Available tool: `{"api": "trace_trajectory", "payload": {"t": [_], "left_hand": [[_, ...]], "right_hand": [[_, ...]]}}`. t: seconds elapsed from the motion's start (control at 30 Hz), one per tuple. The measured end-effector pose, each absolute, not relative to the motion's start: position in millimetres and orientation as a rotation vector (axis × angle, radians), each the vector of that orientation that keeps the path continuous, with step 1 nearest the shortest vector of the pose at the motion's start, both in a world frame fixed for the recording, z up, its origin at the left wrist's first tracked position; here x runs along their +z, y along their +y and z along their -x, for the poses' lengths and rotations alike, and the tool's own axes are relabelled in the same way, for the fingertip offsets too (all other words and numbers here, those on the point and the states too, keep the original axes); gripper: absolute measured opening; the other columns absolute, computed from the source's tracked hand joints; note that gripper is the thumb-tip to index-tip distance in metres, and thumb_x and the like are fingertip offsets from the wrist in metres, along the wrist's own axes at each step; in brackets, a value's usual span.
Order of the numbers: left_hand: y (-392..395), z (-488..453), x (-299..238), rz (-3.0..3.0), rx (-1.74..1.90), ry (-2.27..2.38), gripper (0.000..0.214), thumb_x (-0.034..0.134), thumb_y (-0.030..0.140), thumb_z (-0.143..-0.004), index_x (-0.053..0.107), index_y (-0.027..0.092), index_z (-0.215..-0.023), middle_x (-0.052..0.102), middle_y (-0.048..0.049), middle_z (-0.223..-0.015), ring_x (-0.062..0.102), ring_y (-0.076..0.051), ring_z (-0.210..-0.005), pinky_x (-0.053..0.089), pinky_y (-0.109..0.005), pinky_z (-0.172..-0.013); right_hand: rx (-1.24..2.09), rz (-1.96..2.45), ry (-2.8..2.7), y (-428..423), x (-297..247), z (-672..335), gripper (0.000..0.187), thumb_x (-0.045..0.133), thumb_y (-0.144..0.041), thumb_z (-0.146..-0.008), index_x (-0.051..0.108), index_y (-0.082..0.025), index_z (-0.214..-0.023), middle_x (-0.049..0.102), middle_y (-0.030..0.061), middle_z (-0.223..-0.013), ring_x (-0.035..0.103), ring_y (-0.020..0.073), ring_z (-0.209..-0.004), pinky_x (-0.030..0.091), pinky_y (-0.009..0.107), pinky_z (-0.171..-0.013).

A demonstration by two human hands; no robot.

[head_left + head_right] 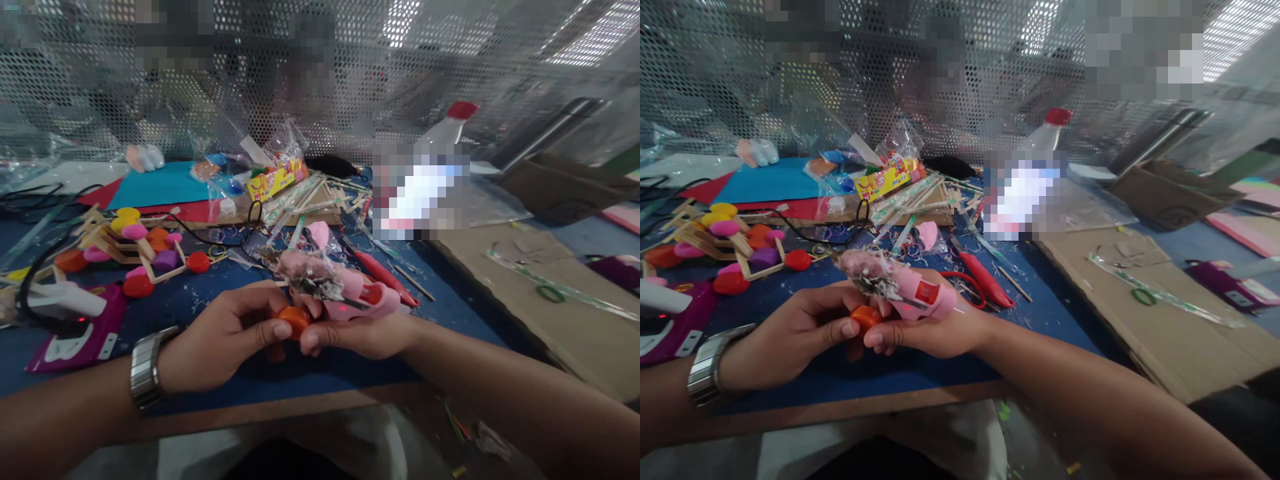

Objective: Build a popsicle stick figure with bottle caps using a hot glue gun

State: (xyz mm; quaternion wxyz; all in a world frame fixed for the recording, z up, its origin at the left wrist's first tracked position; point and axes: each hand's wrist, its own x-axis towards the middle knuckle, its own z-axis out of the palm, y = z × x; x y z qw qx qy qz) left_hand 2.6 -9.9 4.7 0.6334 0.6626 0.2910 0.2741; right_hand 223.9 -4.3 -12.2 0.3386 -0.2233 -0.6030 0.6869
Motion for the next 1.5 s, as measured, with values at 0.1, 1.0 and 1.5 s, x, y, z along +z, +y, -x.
{"api": "trace_trajectory", "payload": {"t": [0.1, 1.0, 1.5], "left_hand": [[-9.3, -2.6, 5.4, -1.521, 0.636, 0.67, 0.041, 0.067, 0.051, -0.098, 0.069, 0.013, -0.084, 0.064, -0.003, -0.088, 0.064, -0.01, -0.067, 0.056, -0.021, -0.064], [-11.0, -2.6, 5.4, -1.473, 0.606, 0.636, 0.041, 0.069, 0.054, -0.096, 0.071, 0.014, -0.085, 0.065, -0.0037, -0.086, 0.065, -0.012, -0.069, 0.06, -0.023, -0.065], [-15.1, -5.0, 0.2, -1.31, 0.616, 0.519, 0.022, 0.075, 0.038, -0.096, 0.078, 0.017, -0.094, 0.076, -0.005, -0.089, 0.066, -0.01, -0.071, 0.058, -0.02, -0.068]], "right_hand": [[1.825, 0.53, -1.554, -3.7, -13.0, -222.7, 0.033, 0.086, -0.035, -0.085, 0.057, -0.019, -0.092, 0.066, -0.0055, -0.075, 0.066, 0.0073, -0.062, 0.059, 0.02, -0.06], [1.94, 0.641, -1.556, -4.6, -0.4, -219.3, 0.046, 0.094, -0.048, -0.071, 0.059, -0.02, -0.082, 0.065, -0.0071, -0.067, 0.062, 0.007, -0.056, 0.058, 0.021, -0.058], [1.956, 0.531, -1.574, -4.7, -8.1, -224.0, 0.035, 0.088, -0.032, -0.082, 0.056, -0.018, -0.083, 0.068, -0.0021, -0.077, 0.069, 0.0089, -0.066, 0.061, 0.02, -0.06]]}}
